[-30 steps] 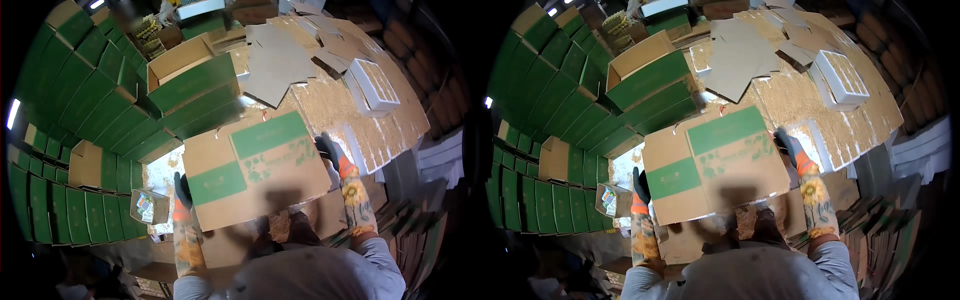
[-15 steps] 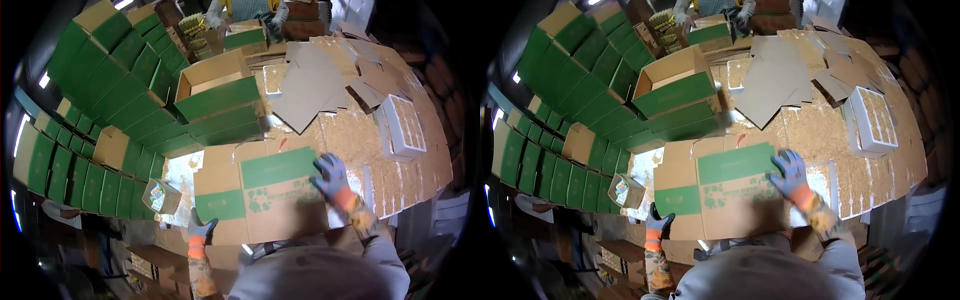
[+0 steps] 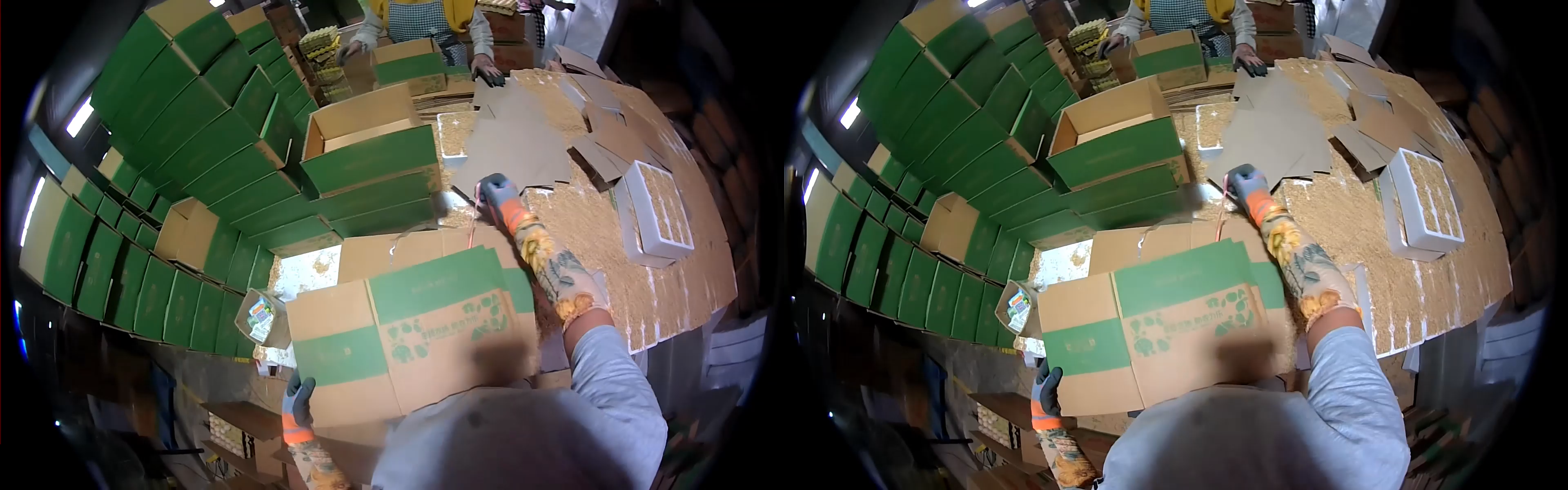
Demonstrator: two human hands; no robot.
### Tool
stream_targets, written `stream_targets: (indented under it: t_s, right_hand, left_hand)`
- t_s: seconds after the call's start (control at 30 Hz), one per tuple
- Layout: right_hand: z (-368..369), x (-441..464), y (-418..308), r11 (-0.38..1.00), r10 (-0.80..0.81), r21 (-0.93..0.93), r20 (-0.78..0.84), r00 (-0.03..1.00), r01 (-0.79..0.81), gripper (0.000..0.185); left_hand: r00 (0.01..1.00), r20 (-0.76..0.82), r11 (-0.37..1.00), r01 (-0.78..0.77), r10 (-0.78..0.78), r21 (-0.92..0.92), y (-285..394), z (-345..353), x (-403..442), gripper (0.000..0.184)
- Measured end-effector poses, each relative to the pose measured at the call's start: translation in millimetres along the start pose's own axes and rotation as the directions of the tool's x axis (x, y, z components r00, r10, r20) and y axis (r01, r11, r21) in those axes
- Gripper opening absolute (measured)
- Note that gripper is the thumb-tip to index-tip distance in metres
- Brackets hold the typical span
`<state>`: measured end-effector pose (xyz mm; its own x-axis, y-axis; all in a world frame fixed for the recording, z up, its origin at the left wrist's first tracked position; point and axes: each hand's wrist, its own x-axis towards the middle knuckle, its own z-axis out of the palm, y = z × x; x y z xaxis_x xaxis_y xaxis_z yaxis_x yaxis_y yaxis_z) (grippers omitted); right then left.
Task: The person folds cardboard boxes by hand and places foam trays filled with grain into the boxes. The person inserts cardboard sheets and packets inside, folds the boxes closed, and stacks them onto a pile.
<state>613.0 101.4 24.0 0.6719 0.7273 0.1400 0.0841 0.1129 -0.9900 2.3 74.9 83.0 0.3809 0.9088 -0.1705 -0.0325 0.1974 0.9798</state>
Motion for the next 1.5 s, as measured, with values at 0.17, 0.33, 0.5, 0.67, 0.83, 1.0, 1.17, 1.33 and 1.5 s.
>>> stream_targets:
  t_s: [0.17,0.33,0.5,0.67,0.83,1.0,1.17,1.33,1.5]
  right_hand:
    - [-4.7,3.8,-41.3,0.684,-0.163,0.716,-0.037,0.986,0.14,0.01]
    - [59.1,-18.1,-85.2,0.91,-0.32,-0.122,0.403,0.857,0.397,0.036]
    - [143.1,-56.6,-89.0,0.317,0.331,-0.716,0.698,0.635,0.622,0.062]
    - [145.9,-37.2,-28.0,0.395,0.057,-0.771,0.563,0.824,0.499,0.027]
    - [88.3,24.1,30.8,0.942,0.133,0.306,0.046,0.99,-0.14,0.028]
    - [-61.9,12.8,-121.4,0.715,0.125,0.699,-0.108,0.986,-0.014,0.007]
    - [-288.5,-91.6,-221.0,0.685,-0.529,0.61,0.041,0.847,0.398,0.02]
    - [-533.3,-384.8,-205.4,0.813,-0.575,-0.403,-0.44,0.69,0.42,0.04]
    - [-439.7,-652.4,-125.0,-0.04,-0.525,-0.524,-0.713,0.465,-0.851,0.046]
  left_hand:
    - [0.975,-0.217,0.992,-0.065,0.04,-0.11,-28.2,-35.4,-54.7,0.033]
    - [0.902,-0.42,0.85,-0.297,0.099,-0.435,-35.8,-73.5,-110.2,0.048]
    - [0.703,-0.697,0.859,-0.439,0.144,-0.265,-71.2,-109.7,-125.6,0.046]
    - [0.504,-0.838,0.874,-0.481,0.207,-0.074,-123.9,-151.1,-121.7,0.044]
    - [0.852,-0.495,0.793,-0.418,0.173,-0.443,-128.8,-137.0,-98.3,0.045]
    - [0.995,-0.09,0.816,-0.09,0.046,-0.572,-58.8,-42.1,-32.6,0.046]
    - [0.999,0.025,0.953,-0.035,0.044,-0.301,-44.6,-0.7,61.5,0.041]
    - [0.957,0.281,0.992,0.039,-0.072,0.122,-70.6,-25.3,166.6,0.042]
    - [0.941,0.309,0.959,0.05,-0.139,0.279,7.0,60.5,175.3,0.051]
